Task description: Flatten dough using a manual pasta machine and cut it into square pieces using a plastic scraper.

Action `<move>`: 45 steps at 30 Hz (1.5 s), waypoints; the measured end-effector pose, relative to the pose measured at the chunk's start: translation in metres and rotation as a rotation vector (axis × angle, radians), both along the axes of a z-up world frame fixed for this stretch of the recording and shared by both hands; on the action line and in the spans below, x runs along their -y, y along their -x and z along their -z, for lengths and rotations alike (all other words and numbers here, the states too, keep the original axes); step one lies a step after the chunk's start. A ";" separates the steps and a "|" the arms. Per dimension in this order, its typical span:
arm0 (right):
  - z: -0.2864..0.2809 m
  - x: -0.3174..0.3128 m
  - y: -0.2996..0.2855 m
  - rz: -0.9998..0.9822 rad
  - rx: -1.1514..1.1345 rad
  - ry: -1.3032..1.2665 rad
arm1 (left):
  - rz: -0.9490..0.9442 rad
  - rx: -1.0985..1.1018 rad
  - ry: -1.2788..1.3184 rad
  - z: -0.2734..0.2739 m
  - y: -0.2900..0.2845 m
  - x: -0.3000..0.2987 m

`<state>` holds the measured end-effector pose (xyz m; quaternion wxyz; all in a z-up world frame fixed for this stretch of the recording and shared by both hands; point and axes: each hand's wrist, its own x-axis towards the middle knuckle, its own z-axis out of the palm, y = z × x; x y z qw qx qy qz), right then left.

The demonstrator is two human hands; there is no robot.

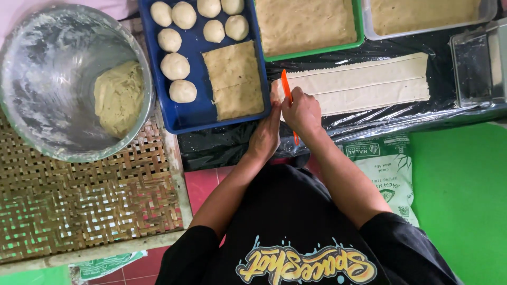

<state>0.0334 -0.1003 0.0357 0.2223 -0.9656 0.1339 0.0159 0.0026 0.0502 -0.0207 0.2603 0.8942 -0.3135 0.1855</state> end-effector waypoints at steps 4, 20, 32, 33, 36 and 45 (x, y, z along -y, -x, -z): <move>0.002 -0.005 -0.007 0.021 -0.033 -0.001 | 0.014 -0.014 0.025 -0.008 0.000 -0.004; 0.001 -0.006 0.062 -0.031 -0.124 -0.043 | 0.078 -0.162 0.109 -0.005 -0.003 -0.003; -0.025 0.011 0.097 -0.046 -0.043 -0.095 | 0.134 -0.092 0.140 -0.002 0.009 0.006; -0.023 0.016 0.095 -0.048 0.012 -0.101 | 0.150 -0.103 0.151 -0.014 0.012 0.008; -0.032 0.037 0.080 -0.029 0.016 -0.080 | 0.226 -0.020 0.145 -0.053 0.005 0.017; 0.000 0.071 0.041 -0.023 0.131 -0.061 | 0.415 -0.107 -0.038 -0.042 -0.124 0.047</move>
